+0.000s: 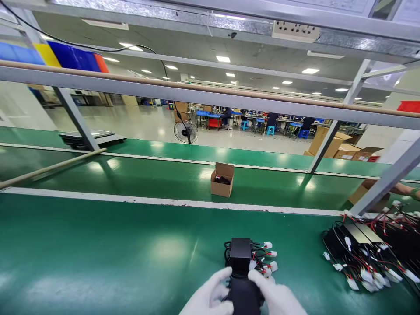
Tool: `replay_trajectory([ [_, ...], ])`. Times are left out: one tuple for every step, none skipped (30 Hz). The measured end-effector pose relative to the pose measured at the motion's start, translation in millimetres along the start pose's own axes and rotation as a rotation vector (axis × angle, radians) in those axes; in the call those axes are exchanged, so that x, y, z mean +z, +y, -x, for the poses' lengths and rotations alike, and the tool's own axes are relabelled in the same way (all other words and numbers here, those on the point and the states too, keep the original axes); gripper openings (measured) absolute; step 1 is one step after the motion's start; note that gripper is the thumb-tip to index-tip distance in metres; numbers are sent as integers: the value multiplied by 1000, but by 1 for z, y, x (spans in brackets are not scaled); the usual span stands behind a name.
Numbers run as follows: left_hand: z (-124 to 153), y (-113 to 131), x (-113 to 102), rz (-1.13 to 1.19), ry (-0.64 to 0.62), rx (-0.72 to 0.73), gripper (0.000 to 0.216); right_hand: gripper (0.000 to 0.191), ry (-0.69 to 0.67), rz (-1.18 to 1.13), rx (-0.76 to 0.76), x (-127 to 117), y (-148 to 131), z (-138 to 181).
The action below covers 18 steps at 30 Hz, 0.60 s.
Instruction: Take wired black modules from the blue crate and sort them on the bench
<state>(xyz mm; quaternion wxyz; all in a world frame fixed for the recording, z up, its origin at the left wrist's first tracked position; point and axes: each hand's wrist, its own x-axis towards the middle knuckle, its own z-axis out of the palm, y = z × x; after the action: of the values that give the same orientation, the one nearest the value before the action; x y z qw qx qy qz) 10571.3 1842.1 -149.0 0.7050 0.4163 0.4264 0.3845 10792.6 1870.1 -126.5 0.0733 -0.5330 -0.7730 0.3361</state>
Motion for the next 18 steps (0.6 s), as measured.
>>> replay_trajectory([
  [2,6,-3,13,63,30,74,70,26,-58,-12,-14,0,-1],
  [4,13,-7,19,137,59,70,69,81,-117,-23,-27,0,-3],
  [5,19,-11,27,216,90,66,67,139,-165,-21,-40,0,-7],
  [6,24,-16,41,289,124,63,65,190,-199,-17,-51,1,-12],
  [5,28,-21,62,348,153,60,63,217,-212,-16,-60,1,-17],
  [4,29,-26,89,386,178,59,61,228,-205,-23,-66,1,-24],
  [2,28,-30,120,410,199,59,60,227,-178,-37,-70,1,-30],
  [-1,25,-34,149,422,213,58,58,216,-136,-55,-71,-1,-37],
  [-4,21,-37,171,425,218,58,58,199,-84,-73,-70,-3,-43],
  [-8,16,-39,184,422,214,57,58,177,-31,-87,-68,-5,-49],
  [-11,11,-40,186,419,204,58,59,156,18,-99,-64,-8,-54],
  [-15,7,-40,179,418,190,59,59,134,58,-108,-61,-10,-59],
  [-17,3,-39,162,422,176,60,58,113,88,-117,-58,-12,-63],
  [-20,1,-38,135,429,166,62,57,99,111,-125,-55,-13,-67],
  [-23,0,-36,101,437,160,64,56,87,129,-132,-53,-13,-71],
  [-25,0,-34,62,435,157,67,55,75,142,-136,-51,-12,-75],
  [-28,0,-33,23,425,156,69,55,61,150,-136,-49,-12,-78],
  [-32,1,-31,-15,408,158,71,56,47,153,-130,-49,-10,-80],
])
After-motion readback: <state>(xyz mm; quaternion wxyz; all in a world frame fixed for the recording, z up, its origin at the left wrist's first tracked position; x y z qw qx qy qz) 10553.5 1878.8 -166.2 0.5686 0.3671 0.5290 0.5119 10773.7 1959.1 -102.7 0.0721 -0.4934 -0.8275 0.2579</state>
